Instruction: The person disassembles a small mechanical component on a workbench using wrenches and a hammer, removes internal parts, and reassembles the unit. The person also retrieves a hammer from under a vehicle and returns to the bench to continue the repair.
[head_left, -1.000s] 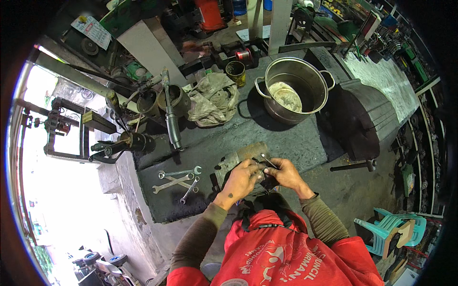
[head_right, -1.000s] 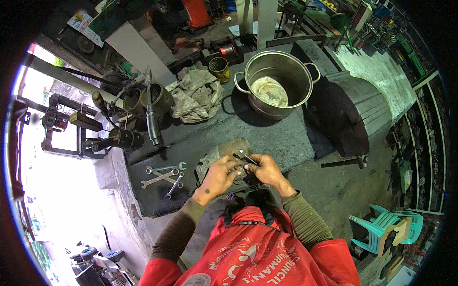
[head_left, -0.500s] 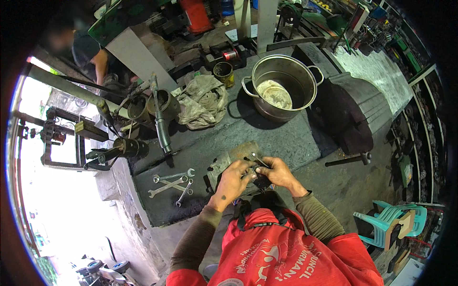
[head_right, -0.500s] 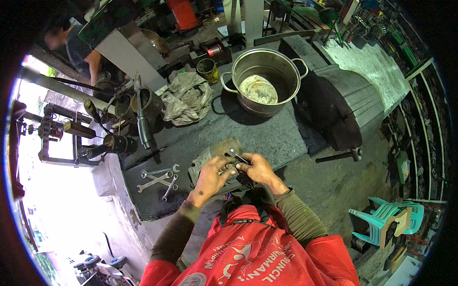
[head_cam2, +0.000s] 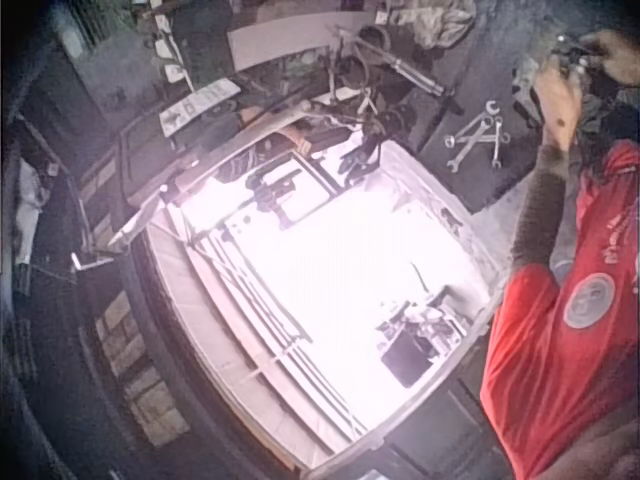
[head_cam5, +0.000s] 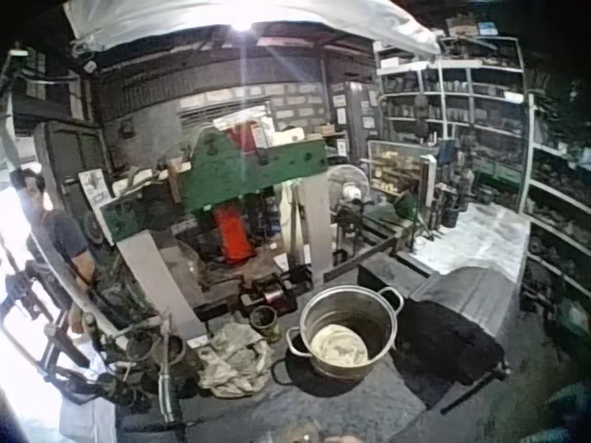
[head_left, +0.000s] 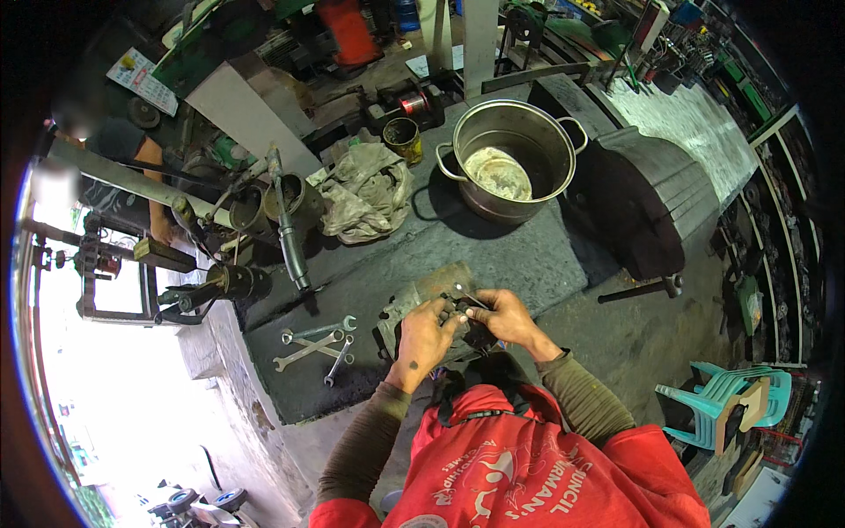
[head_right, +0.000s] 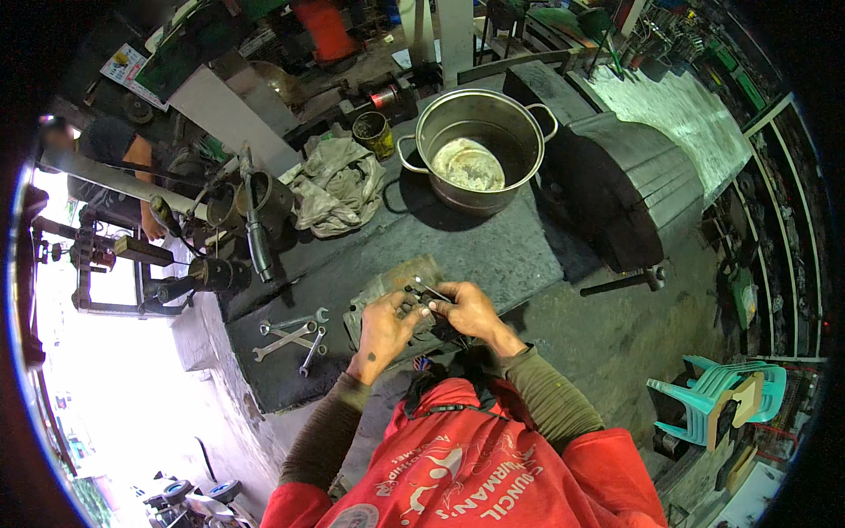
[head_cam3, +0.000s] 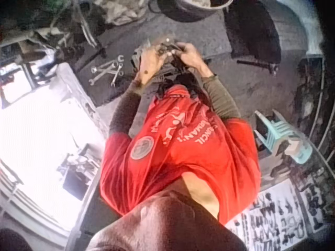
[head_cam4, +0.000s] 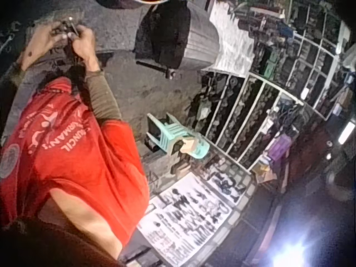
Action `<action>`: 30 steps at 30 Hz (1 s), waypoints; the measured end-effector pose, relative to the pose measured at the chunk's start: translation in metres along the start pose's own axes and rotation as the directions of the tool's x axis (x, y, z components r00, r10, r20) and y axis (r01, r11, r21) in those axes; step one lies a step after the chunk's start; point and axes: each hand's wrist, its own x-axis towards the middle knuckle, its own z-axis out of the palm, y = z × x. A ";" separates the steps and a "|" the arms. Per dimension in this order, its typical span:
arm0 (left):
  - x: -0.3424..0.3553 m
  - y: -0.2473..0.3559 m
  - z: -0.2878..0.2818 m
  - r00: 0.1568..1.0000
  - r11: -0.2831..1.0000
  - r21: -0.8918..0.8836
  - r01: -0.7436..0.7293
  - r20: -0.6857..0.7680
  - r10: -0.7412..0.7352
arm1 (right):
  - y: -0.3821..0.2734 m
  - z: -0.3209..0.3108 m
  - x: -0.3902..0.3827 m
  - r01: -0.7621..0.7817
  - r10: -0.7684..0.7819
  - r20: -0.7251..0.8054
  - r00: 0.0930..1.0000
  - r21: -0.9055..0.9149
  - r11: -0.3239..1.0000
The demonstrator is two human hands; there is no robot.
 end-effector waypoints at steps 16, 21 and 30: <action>0.004 0.008 -0.012 0.894 0.852 -0.276 0.444 0.209 -0.398 | 0.016 -0.001 0.008 -0.015 0.009 0.028 1.000 0.195 0.981; 0.013 0.021 -0.002 0.937 0.864 -0.371 0.340 0.058 -0.344 | 0.025 -0.010 -0.004 -0.142 0.142 0.030 0.989 0.393 0.908; 0.075 0.040 0.055 0.962 0.965 0.071 -0.253 0.122 0.243 | 0.044 -0.048 -0.053 -0.063 0.047 -0.316 0.948 -0.042 0.997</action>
